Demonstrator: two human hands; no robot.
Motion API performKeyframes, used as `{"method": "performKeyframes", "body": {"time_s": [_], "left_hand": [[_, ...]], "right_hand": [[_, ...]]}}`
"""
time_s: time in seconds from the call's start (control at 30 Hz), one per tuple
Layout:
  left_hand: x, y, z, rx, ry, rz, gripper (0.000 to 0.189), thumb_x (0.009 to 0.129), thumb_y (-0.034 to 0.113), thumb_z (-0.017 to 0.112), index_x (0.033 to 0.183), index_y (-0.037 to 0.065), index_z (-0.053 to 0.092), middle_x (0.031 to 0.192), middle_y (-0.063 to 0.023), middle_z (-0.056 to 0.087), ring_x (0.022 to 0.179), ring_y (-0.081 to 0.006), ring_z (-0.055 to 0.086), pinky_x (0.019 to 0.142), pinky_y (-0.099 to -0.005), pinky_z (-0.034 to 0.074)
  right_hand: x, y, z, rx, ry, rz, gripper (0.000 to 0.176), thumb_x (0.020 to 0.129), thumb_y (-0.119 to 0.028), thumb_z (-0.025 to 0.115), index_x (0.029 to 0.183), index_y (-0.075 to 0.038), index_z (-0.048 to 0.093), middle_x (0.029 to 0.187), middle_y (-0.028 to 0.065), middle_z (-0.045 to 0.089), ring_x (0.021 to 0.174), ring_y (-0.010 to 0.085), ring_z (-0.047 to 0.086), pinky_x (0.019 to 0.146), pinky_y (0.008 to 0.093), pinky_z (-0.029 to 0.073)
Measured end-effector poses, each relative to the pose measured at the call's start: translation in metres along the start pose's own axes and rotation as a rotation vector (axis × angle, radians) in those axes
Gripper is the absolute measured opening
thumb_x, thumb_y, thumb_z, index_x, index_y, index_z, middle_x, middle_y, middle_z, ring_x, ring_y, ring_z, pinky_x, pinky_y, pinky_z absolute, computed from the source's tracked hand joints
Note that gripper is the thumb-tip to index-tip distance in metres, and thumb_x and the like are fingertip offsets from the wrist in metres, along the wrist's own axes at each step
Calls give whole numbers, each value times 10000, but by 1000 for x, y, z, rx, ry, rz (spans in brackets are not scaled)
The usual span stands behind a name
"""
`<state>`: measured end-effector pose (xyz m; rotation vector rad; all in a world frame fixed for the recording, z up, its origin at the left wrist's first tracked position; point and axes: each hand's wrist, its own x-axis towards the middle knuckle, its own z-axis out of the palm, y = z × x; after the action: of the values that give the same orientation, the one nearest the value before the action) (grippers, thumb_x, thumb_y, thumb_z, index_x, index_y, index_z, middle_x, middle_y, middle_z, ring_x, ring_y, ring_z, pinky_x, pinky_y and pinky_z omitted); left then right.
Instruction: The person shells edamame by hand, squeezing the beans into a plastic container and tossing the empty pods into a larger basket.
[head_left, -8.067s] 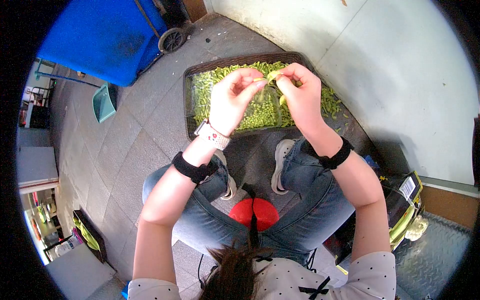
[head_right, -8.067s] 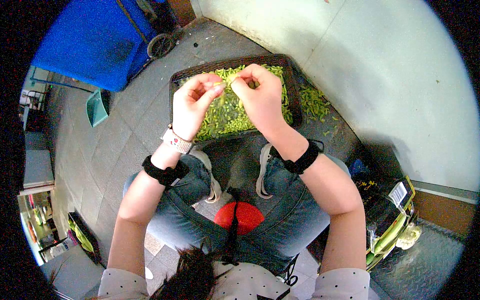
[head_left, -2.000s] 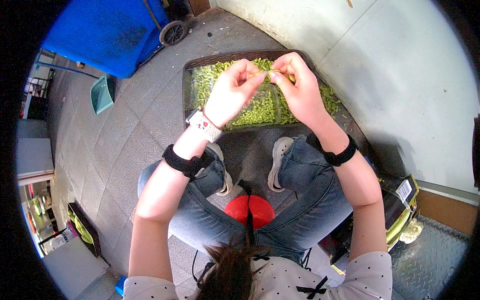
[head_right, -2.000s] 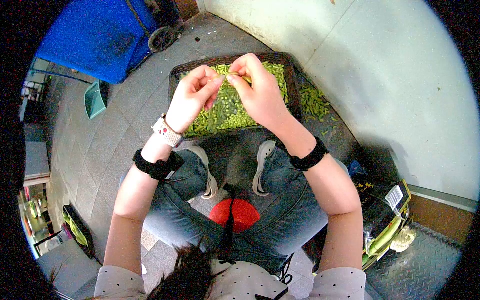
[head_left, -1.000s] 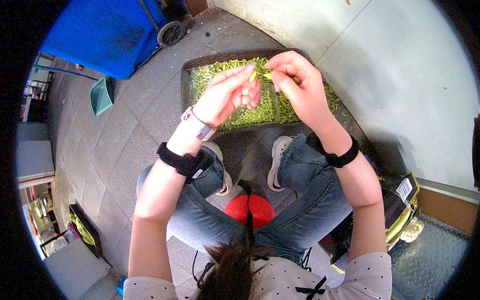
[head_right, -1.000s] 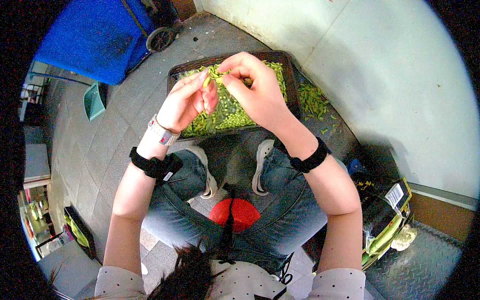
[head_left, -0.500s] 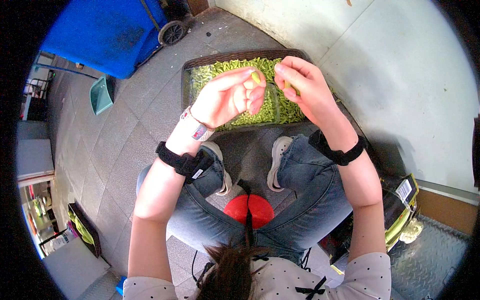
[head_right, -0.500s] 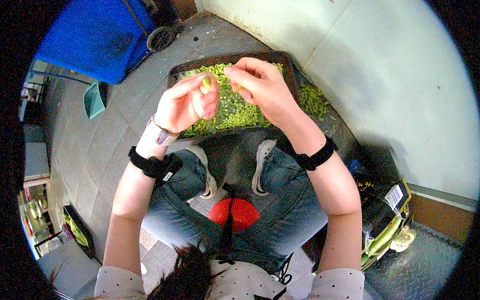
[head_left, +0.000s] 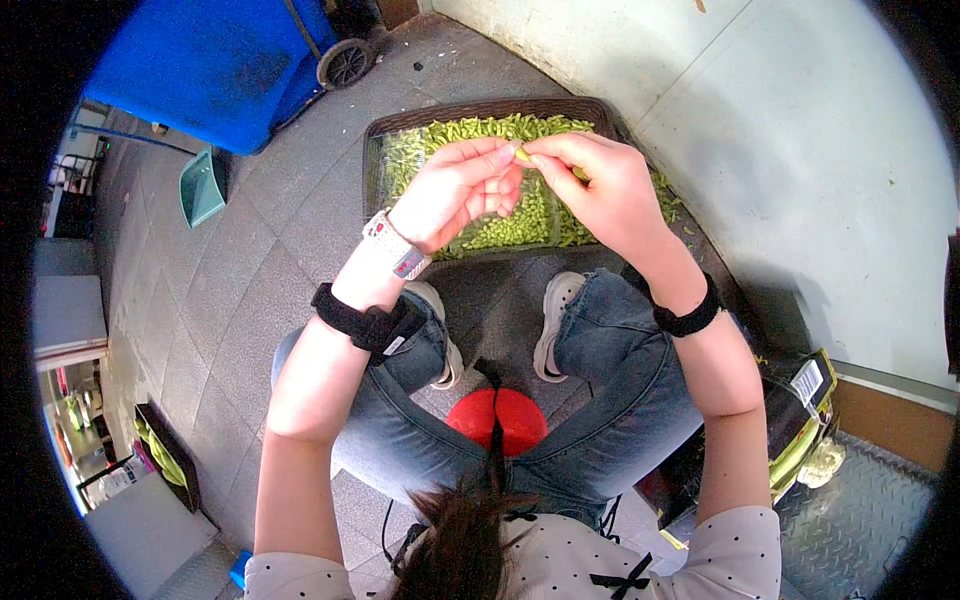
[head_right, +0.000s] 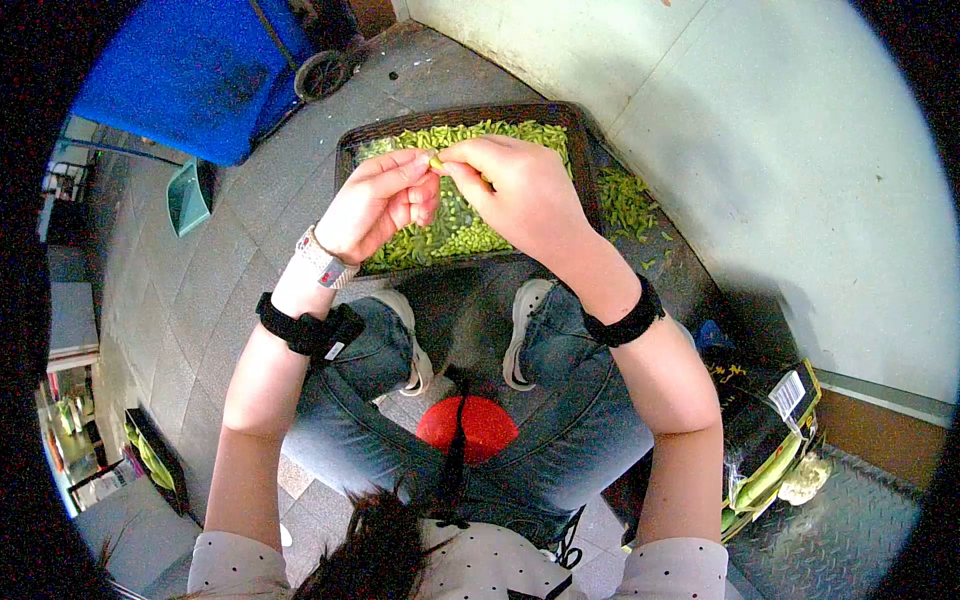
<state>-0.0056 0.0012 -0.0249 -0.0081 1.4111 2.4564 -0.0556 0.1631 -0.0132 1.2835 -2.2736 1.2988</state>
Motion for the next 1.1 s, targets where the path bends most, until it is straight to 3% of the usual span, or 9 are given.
{"method": "performKeyframes", "body": {"time_s": [0.23,0.43,0.9,1.1], "left_hand": [[0,-3,-1,136,47,-25,199,853,186,418,835,6,503,589,-7,468,516,-96,453,493,-204,381],[1,-6,-2,209,57,-2,206,850,196,428,831,10,513,603,-5,482,534,-93,463,505,-204,385],[3,-8,-4,251,-23,117,204,850,218,433,879,25,492,645,-10,495,576,-93,480,561,-204,402],[3,-2,4,386,190,52,218,798,244,530,818,28,513,647,-10,521,561,-74,491,527,-193,413]], "right_hand": [[-3,3,1,-249,-47,-171,78,714,-121,543,736,-48,524,635,94,529,578,254,535,508,346,435],[-3,0,4,-295,-28,-157,88,698,-127,545,703,-57,490,616,84,512,565,249,528,500,342,437],[-1,0,5,47,17,127,68,640,-62,564,667,-45,504,611,98,535,550,237,543,479,307,426],[-2,-2,10,-174,98,33,97,629,-62,569,644,-52,474,584,86,513,527,240,526,459,320,417]]}}
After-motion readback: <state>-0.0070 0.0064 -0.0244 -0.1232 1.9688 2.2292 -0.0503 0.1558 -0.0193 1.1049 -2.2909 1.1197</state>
